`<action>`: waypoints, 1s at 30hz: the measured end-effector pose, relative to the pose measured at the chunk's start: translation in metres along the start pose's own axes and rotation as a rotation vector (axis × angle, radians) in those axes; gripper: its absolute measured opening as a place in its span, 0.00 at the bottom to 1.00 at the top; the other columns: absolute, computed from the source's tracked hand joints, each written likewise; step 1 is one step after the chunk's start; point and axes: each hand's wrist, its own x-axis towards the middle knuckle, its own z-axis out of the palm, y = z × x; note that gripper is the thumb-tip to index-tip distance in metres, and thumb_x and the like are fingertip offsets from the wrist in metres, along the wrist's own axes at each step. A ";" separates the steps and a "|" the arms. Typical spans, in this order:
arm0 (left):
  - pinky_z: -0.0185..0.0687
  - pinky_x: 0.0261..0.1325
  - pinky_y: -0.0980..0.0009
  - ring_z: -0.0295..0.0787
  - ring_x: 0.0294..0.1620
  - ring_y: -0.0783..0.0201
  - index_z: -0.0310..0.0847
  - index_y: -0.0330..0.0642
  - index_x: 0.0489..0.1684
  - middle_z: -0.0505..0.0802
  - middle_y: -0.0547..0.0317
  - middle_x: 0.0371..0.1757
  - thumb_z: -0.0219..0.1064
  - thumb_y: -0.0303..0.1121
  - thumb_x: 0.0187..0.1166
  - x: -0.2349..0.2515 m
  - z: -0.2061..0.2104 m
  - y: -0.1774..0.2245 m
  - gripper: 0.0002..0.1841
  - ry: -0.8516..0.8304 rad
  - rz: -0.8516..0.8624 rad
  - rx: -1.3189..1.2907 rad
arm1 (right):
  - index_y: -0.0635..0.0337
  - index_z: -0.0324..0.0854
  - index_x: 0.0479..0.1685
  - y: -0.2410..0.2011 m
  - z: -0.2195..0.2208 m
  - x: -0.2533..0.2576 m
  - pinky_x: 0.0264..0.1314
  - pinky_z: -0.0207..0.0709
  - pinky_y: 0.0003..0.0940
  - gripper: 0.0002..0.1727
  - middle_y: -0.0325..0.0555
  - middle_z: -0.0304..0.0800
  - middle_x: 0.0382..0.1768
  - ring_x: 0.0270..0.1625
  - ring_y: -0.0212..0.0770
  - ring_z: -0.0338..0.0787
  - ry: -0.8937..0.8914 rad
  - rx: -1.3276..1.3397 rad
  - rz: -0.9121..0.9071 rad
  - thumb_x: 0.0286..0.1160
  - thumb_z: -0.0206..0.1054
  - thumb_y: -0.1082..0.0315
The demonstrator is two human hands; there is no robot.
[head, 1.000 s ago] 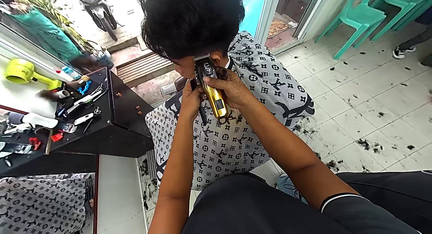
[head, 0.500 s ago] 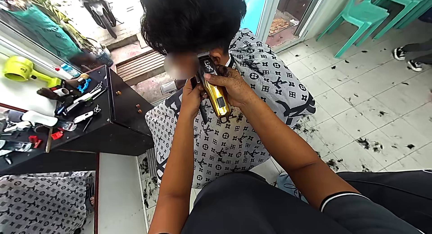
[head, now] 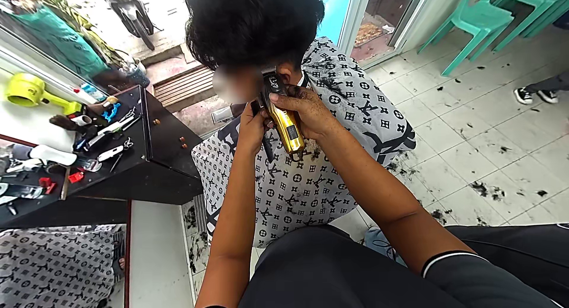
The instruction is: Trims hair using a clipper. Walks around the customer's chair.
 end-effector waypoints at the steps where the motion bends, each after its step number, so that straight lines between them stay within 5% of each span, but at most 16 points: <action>1: 0.80 0.31 0.79 0.81 0.27 0.76 0.74 0.48 0.58 0.87 0.68 0.33 0.51 0.24 0.89 0.000 0.000 0.000 0.11 -0.002 -0.001 0.002 | 0.68 0.73 0.65 0.001 -0.001 0.000 0.51 0.91 0.41 0.20 0.52 0.89 0.45 0.43 0.43 0.93 -0.006 -0.003 -0.030 0.78 0.68 0.69; 4: 0.78 0.29 0.81 0.80 0.26 0.76 0.75 0.48 0.58 0.86 0.68 0.32 0.54 0.25 0.89 -0.001 0.001 0.001 0.09 0.001 -0.003 0.012 | 0.69 0.70 0.70 0.003 -0.002 0.001 0.54 0.91 0.42 0.24 0.53 0.88 0.49 0.47 0.44 0.93 -0.038 -0.011 -0.106 0.78 0.68 0.70; 8: 0.81 0.32 0.79 0.81 0.26 0.75 0.74 0.47 0.59 0.86 0.68 0.31 0.52 0.24 0.88 0.000 0.000 0.000 0.11 -0.009 0.007 0.014 | 0.67 0.74 0.62 0.002 0.000 0.000 0.49 0.91 0.42 0.18 0.52 0.89 0.44 0.41 0.44 0.93 -0.014 0.004 -0.038 0.78 0.68 0.69; 11: 0.79 0.31 0.80 0.82 0.28 0.76 0.75 0.48 0.59 0.87 0.68 0.34 0.53 0.26 0.90 -0.001 0.001 0.001 0.10 0.002 -0.001 0.017 | 0.69 0.70 0.71 0.003 -0.001 0.000 0.54 0.91 0.44 0.24 0.54 0.88 0.51 0.48 0.46 0.93 -0.027 -0.022 -0.113 0.78 0.68 0.71; 15: 0.82 0.32 0.79 0.82 0.27 0.76 0.74 0.48 0.58 0.87 0.68 0.32 0.51 0.23 0.89 -0.001 0.001 0.002 0.10 -0.001 -0.005 0.010 | 0.67 0.74 0.61 0.001 -0.001 -0.001 0.48 0.91 0.43 0.16 0.53 0.90 0.42 0.41 0.45 0.93 -0.006 0.023 -0.014 0.80 0.66 0.69; 19: 0.78 0.29 0.80 0.80 0.27 0.76 0.74 0.48 0.59 0.86 0.67 0.33 0.53 0.26 0.90 0.000 0.000 0.001 0.09 0.009 -0.014 0.026 | 0.70 0.69 0.72 0.005 -0.004 0.001 0.55 0.91 0.43 0.25 0.54 0.87 0.52 0.48 0.44 0.93 -0.037 -0.047 -0.154 0.77 0.68 0.71; 23: 0.83 0.33 0.75 0.84 0.29 0.72 0.74 0.45 0.58 0.87 0.64 0.34 0.53 0.22 0.86 0.001 -0.001 -0.001 0.11 0.019 -0.027 0.009 | 0.69 0.75 0.62 0.006 -0.003 -0.001 0.49 0.92 0.44 0.18 0.54 0.90 0.44 0.42 0.46 0.94 -0.023 -0.051 0.003 0.79 0.69 0.70; 30: 0.84 0.36 0.75 0.84 0.29 0.73 0.74 0.47 0.58 0.87 0.67 0.32 0.51 0.25 0.89 0.000 -0.001 -0.001 0.10 0.001 -0.009 0.012 | 0.70 0.73 0.65 0.009 0.002 0.003 0.51 0.92 0.45 0.22 0.56 0.89 0.47 0.43 0.47 0.94 0.022 -0.059 -0.045 0.75 0.73 0.73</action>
